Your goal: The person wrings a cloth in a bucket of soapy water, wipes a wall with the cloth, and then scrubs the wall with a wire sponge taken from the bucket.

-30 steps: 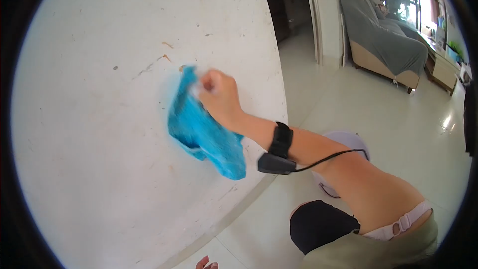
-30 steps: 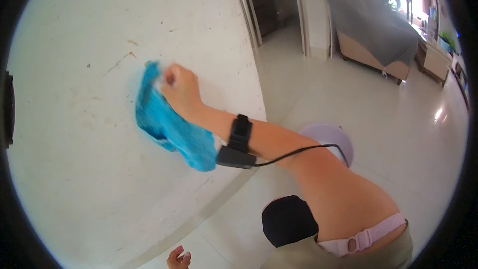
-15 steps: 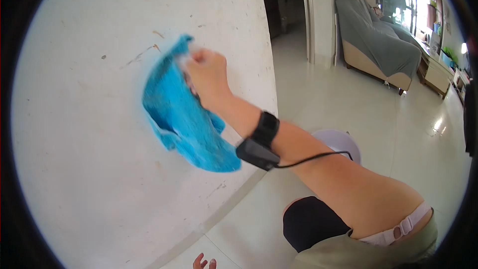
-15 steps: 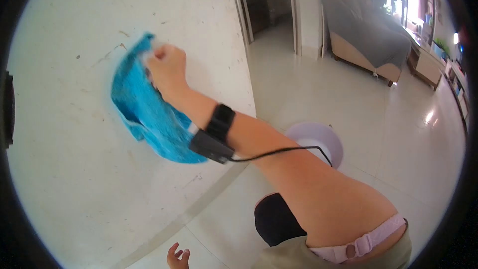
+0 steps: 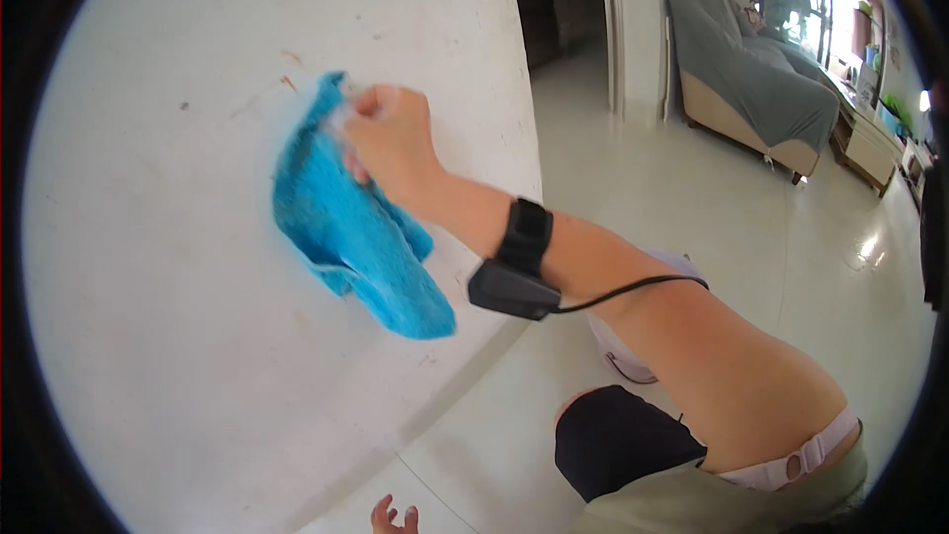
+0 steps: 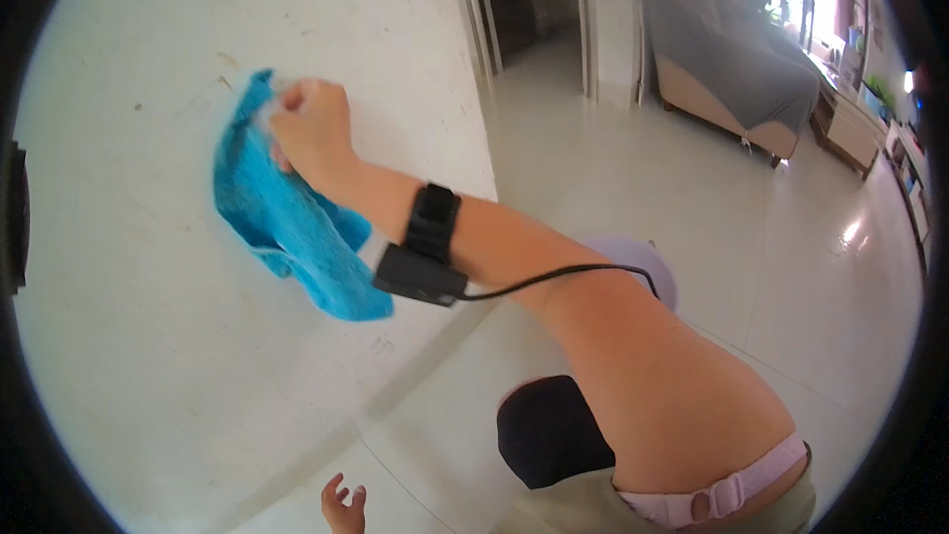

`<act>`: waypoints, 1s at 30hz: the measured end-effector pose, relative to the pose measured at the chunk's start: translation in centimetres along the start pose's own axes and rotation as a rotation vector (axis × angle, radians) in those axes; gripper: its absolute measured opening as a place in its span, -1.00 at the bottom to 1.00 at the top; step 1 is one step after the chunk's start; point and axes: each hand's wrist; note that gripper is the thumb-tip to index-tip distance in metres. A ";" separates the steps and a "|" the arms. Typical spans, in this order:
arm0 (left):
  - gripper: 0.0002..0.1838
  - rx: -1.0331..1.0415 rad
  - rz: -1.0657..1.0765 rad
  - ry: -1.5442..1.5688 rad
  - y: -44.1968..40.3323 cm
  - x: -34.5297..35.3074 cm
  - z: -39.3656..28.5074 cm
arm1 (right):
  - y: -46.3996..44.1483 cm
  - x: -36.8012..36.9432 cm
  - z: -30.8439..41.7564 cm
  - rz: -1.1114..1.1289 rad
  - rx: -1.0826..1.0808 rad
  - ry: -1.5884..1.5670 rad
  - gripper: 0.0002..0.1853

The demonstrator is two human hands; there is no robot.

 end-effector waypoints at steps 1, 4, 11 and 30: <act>-0.44 -0.006 0.006 -0.009 0.6 -0.5 -0.4 | -0.3 0.4 0.3 -0.003 0.009 -0.032 -0.90; -0.44 -0.046 0.032 -0.031 1.0 -0.7 -1.0 | 0.6 0.8 0.1 -0.041 0.038 -0.058 -0.90; -0.44 0.084 -0.017 -0.017 1.5 -0.5 1.2 | -0.7 0.9 0.2 -0.070 -0.144 0.072 -0.88; -0.47 0.093 0.008 -0.078 1.4 -1.5 -0.5 | -1.2 1.4 1.0 -0.055 -0.116 0.135 -0.93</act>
Point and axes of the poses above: each hand's wrist, its own y-axis away from the middle knuckle, its own x-axis out of the palm, z = x × y, and after that the axes turned 7 degrees about x, right-handed
